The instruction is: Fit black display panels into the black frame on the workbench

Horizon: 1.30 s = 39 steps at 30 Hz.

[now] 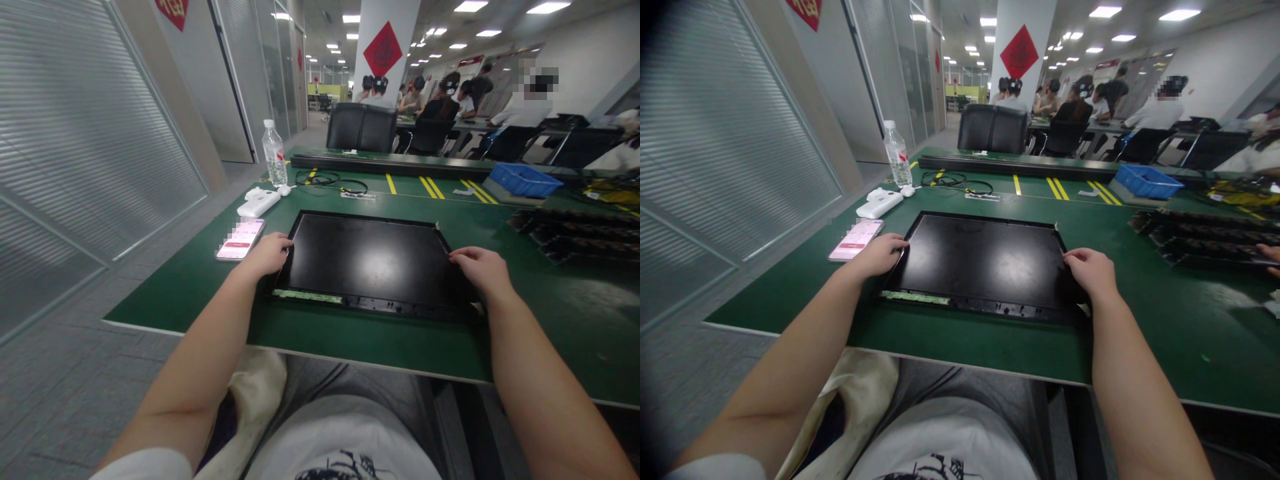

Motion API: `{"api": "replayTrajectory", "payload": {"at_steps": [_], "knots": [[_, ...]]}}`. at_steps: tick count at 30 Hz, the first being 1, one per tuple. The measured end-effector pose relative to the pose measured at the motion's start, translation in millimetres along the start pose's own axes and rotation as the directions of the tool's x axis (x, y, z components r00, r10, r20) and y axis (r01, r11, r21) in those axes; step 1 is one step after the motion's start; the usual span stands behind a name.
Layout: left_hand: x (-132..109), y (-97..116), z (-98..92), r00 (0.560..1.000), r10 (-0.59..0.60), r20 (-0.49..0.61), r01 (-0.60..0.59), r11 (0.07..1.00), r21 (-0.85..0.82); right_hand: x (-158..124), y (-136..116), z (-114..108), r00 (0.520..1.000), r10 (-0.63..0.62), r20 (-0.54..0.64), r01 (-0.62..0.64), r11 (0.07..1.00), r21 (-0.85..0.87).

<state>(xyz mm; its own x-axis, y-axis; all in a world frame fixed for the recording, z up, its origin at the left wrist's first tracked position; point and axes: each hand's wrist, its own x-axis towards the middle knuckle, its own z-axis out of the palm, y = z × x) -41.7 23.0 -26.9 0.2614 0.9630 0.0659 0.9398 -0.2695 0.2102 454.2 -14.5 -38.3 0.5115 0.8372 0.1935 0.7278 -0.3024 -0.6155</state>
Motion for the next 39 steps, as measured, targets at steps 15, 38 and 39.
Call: {"api": "replayTrajectory", "payload": {"at_steps": [15, 38, 39], "knots": [[3.4, -5.5, -1.2, 0.999, 0.038, 0.034, -0.035, 0.994, -0.103, 1.9, 2.1, 1.5, 1.0, -0.008, -0.005, 0.008, 1.0, 0.006], [3.3, -0.6, 2.2, 0.987, -0.148, -0.055, 0.149, 0.989, 0.007, 1.5, 2.5, 0.8, 1.0, -0.006, 0.008, 0.006, 1.0, 0.027], [4.0, -2.4, 2.6, 0.989, -0.135, -0.054, 0.136, 0.991, 0.009, 1.2, 2.3, 0.7, 1.0, -0.004, 0.008, 0.004, 1.0, 0.028]]}}
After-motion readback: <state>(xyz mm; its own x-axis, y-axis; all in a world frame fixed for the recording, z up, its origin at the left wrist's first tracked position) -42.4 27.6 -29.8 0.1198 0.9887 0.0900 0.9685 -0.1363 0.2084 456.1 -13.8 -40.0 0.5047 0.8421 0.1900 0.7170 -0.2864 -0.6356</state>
